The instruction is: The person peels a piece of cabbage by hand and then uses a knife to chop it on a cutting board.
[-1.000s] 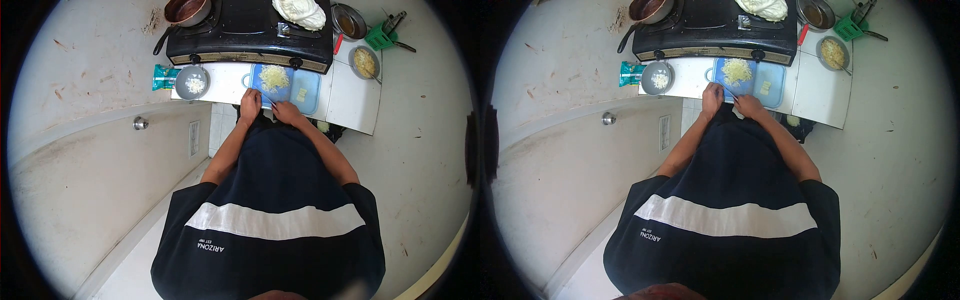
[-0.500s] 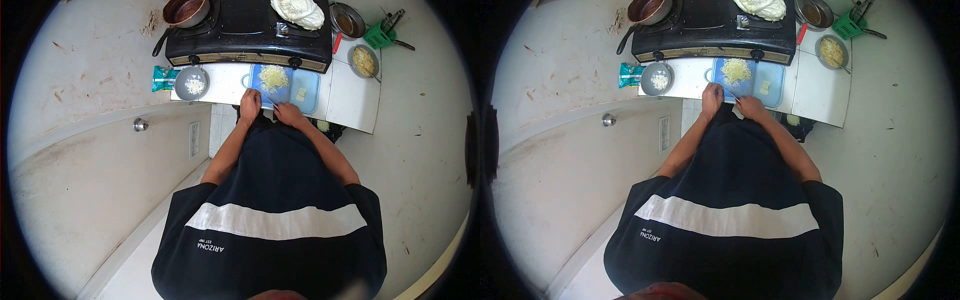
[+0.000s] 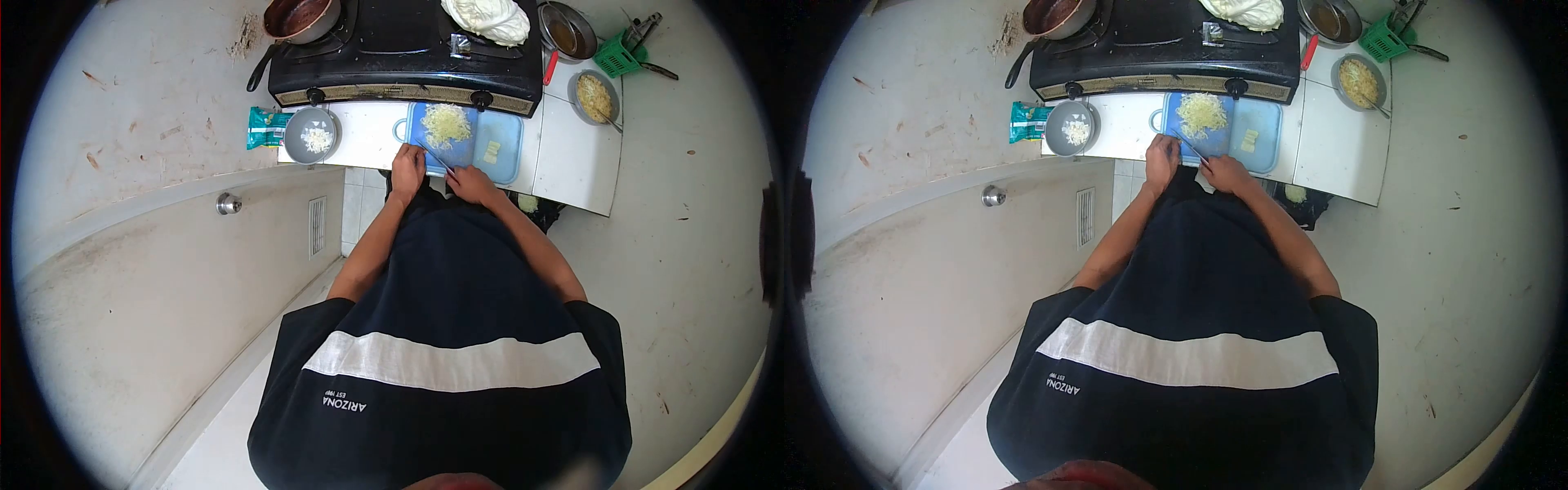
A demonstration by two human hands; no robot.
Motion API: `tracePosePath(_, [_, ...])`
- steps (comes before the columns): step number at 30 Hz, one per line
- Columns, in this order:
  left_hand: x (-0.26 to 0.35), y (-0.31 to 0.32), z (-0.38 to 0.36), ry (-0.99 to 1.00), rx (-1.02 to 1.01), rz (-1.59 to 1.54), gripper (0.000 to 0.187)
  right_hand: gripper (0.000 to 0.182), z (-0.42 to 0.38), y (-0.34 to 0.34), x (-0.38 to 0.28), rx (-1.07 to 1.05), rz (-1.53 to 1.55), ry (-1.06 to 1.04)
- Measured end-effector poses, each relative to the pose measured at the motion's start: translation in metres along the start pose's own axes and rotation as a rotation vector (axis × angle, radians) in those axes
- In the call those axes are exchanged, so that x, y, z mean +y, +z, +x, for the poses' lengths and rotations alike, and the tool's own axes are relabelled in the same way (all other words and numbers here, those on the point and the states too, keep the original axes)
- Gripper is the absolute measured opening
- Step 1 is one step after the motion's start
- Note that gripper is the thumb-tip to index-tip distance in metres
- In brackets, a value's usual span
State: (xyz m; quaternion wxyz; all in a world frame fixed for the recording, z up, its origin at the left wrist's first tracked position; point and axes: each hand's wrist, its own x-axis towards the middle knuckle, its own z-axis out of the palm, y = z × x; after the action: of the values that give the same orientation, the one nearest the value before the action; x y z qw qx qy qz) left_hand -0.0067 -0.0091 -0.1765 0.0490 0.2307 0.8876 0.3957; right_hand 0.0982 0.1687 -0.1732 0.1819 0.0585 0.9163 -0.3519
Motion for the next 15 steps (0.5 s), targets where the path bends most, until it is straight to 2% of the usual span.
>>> tracePosePath(5, [-0.001, 0.002, 0.0, 0.011, 0.025, -0.024, 0.006, 0.045, 0.004, 0.005, 0.001, 0.014, 0.01, -0.024])
tracePosePath(7, [-0.004, 0.003, 0.0, 0.012, 0.023, -0.022, 0.007, 0.043, 0.011, 0.006, -0.001, -0.069, -0.002, 0.01])
tracePosePath(15, [-0.003, 0.003, 0.0, 0.015, 0.042, -0.031, 0.007, 0.042, 0.01, 0.007, -0.003, 0.002, -0.043, 0.012])
